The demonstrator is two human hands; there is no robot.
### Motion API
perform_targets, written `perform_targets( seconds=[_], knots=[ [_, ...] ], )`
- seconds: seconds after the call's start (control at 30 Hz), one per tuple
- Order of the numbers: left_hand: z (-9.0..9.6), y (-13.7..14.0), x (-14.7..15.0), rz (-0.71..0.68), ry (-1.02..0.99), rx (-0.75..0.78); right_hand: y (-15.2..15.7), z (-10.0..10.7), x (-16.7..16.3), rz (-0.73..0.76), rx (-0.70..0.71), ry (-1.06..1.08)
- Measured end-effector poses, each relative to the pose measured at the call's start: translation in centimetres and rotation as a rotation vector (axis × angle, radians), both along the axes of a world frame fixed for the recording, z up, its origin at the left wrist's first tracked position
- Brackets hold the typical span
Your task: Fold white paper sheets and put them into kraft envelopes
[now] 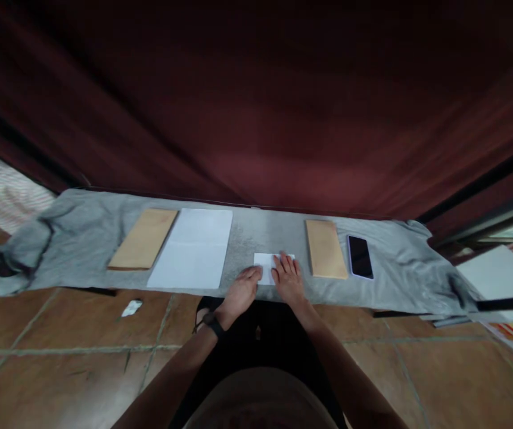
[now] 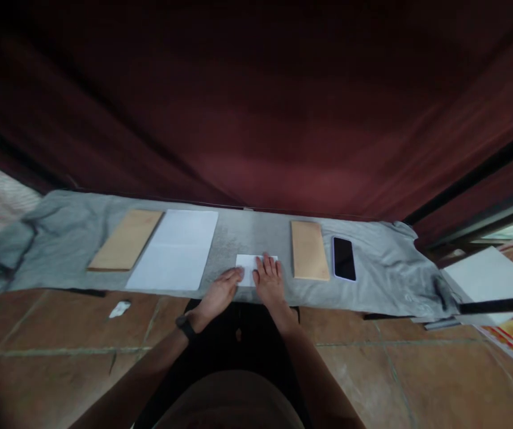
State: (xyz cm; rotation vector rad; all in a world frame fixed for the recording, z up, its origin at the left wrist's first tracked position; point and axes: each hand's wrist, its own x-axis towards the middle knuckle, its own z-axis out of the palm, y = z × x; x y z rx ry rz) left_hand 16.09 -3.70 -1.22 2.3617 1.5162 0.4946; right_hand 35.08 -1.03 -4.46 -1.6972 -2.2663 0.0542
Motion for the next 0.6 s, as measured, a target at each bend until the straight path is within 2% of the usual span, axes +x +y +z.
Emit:
perform_targets(
  seconds=[0.13,0.27,0.43,0.6],
  knots=[
    [0.3,0.3,3.6,0.069,0.058,0.051,-0.5,-0.8,0.0,0.004,0.020,-0.081],
    [-1.1,1.1,5.8,0.130,0.100,0.049,-0.9,-1.0,0.1,0.022,0.017,-0.164],
    [-2.7,1.4,4.6,0.152,0.147,0.130,-0.9,-1.0,0.1,0.031,0.039,-0.182],
    [-2.9,1.5,3.4,0.192,0.196,0.130,-0.9,-0.9,0.3,-0.047,0.067,-0.147]
  ],
)
